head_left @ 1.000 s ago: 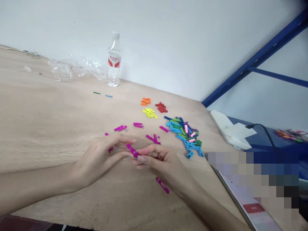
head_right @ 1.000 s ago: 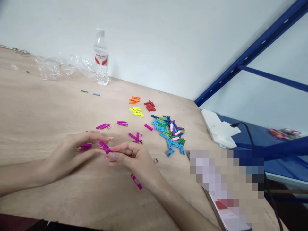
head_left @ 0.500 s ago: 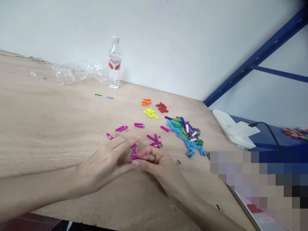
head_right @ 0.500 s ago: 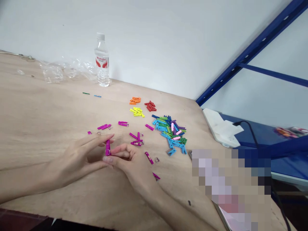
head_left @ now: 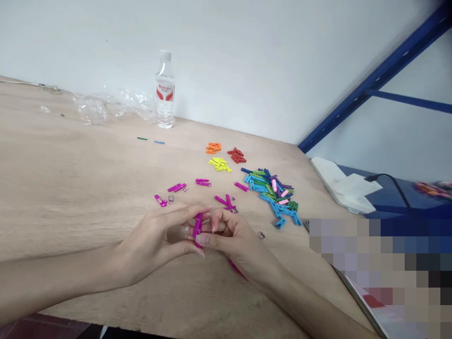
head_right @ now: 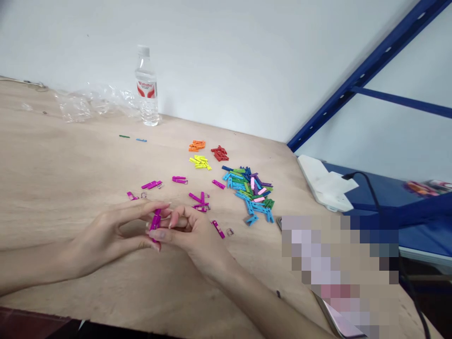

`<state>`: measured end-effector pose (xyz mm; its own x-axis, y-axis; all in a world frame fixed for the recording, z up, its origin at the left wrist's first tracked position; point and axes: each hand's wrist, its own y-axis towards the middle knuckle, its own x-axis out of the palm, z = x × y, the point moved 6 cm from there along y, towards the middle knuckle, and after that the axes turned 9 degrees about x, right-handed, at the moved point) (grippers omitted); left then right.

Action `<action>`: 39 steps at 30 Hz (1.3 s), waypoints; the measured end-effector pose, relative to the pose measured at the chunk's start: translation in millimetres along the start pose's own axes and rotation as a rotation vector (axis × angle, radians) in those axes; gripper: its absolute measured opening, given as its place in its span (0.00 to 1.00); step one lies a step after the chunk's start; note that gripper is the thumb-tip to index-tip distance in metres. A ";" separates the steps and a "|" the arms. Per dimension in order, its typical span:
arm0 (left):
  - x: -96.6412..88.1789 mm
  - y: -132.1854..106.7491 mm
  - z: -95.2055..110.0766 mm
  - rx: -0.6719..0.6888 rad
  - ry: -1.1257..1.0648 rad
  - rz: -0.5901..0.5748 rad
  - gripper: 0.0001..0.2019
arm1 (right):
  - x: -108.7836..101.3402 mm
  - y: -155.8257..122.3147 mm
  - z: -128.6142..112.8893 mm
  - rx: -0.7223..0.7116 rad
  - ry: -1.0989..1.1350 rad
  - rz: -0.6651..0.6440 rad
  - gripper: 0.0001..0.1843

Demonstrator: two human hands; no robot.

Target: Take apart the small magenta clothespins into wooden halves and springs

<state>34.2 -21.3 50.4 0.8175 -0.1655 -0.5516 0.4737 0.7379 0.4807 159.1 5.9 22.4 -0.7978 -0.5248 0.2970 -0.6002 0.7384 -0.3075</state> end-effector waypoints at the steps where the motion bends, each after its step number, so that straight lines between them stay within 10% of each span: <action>1: 0.6 0.1 0.3 -0.006 -0.011 0.000 0.24 | 0.0 0.3 -0.4 0.001 -0.002 0.008 0.17; 5: 2.1 1.6 3.0 -0.020 -0.042 0.002 0.13 | -1.4 1.6 -1.7 0.019 -0.035 0.014 0.22; 17: -5.6 -0.1 1.6 0.229 0.108 -0.165 0.28 | 0.3 -3.8 0.9 0.086 -0.063 -0.010 0.21; 26: -2.1 -8.2 13.8 0.374 0.391 -0.022 0.21 | -10.1 -2.7 6.4 0.075 -0.129 0.054 0.27; 39: 4.7 -4.2 5.9 0.090 0.227 -0.125 0.20 | -1.9 -5.5 12.7 0.233 0.045 -0.024 0.25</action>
<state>38.0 -29.1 49.7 0.6614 -0.0933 -0.7442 0.6018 0.6582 0.4523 163.2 -2.6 12.1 -0.7830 -0.5177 0.3448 -0.6200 0.6053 -0.4992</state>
